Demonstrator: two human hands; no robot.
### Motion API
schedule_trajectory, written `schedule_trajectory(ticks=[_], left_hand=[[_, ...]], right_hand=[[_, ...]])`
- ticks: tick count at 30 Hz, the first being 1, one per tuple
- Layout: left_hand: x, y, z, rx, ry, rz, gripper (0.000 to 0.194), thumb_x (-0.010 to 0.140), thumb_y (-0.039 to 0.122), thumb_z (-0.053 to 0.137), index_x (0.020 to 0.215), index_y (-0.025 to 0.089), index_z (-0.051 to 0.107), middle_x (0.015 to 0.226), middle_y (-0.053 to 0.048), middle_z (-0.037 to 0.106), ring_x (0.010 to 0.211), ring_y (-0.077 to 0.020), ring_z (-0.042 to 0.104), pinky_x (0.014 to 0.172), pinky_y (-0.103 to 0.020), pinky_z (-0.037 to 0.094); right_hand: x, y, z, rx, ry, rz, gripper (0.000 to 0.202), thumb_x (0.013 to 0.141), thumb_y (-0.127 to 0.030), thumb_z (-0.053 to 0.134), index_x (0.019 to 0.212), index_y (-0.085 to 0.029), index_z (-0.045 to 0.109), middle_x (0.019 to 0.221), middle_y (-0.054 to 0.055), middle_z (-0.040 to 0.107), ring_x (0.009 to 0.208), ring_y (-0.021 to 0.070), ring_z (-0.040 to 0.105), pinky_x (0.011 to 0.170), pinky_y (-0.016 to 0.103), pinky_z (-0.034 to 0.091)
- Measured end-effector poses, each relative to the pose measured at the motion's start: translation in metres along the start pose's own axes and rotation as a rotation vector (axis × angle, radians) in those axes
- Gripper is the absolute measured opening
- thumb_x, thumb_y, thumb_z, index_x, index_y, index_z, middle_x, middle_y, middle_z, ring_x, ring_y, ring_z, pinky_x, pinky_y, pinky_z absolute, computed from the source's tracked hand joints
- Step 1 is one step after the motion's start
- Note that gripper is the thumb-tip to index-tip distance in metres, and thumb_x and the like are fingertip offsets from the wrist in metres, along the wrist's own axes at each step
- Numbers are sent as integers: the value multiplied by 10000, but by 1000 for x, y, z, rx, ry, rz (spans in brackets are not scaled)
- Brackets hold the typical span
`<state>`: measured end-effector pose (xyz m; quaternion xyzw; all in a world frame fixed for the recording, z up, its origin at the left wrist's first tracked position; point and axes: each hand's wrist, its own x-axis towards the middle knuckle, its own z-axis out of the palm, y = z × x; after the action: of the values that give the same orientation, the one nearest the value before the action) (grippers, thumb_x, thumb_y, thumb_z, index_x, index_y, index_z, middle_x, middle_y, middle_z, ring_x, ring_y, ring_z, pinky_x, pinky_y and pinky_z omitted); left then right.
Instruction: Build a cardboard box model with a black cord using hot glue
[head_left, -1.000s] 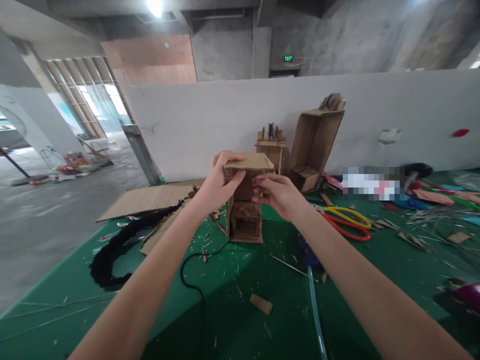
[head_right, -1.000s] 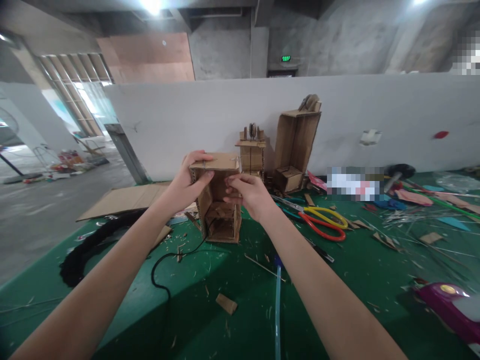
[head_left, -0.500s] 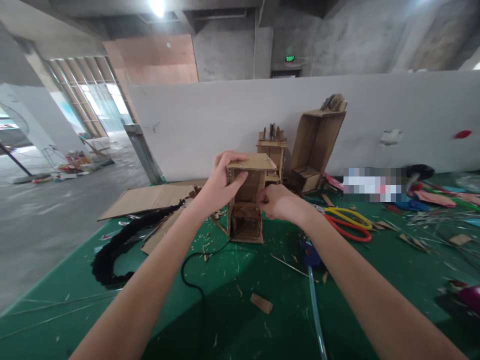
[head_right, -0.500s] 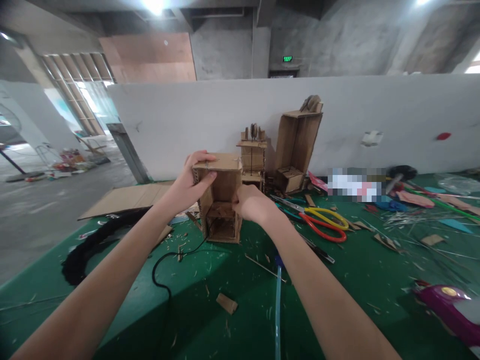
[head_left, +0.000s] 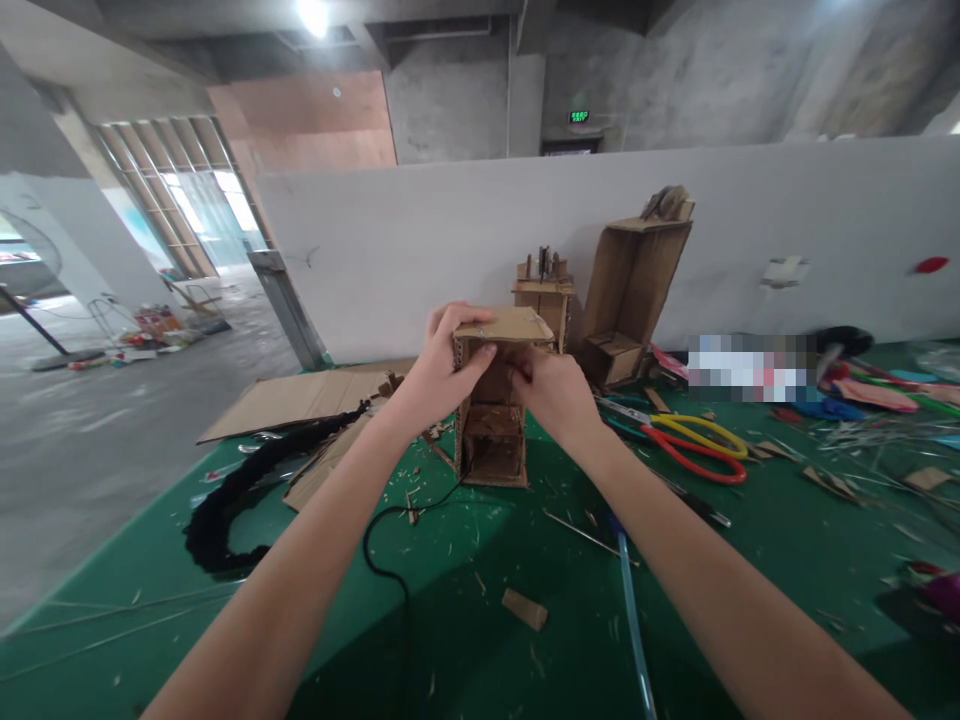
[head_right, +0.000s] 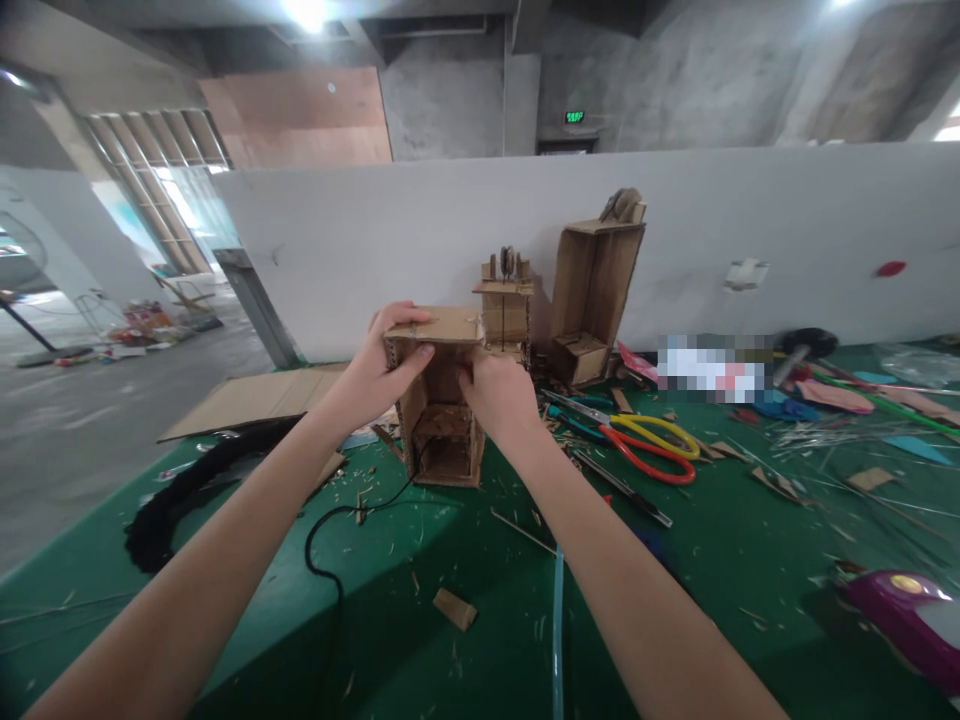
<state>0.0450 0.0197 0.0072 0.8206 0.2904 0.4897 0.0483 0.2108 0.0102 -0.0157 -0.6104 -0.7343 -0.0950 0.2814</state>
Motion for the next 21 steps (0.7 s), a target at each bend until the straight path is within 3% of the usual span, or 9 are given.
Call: schedule_trajectory(ticks=[7,18,21], left_hand=[[0,-1,0,6,-5,9,282,865,190,500,1132,244,425,1230,-84,403,1289,-201,317,1097,-421,264],[0,-3,-1,-2,-10,-4,283,867,208,505,1133,258,423,1236,-85,396,1290,-208,315,1075,-413,300],[0,-1,0,-1,-8,-1,288,863,195,506,1133,252,424,1235,-86,400,1286,-207,319,1083,-415,284]], right_hand=[[1,-7,-5,-210,-101,-5,290,887,-234,366,1022,-139,604,918,152,674,841,257,649,699,330,457],[-4,25,-34,-294,-574,63,278,652,-109,584,905,-81,697,909,233,674,841,362,643,630,396,475],[-3,23,-34,-183,-640,-38,324,712,-180,563,1015,-164,676,980,149,682,847,281,647,654,337,479]])
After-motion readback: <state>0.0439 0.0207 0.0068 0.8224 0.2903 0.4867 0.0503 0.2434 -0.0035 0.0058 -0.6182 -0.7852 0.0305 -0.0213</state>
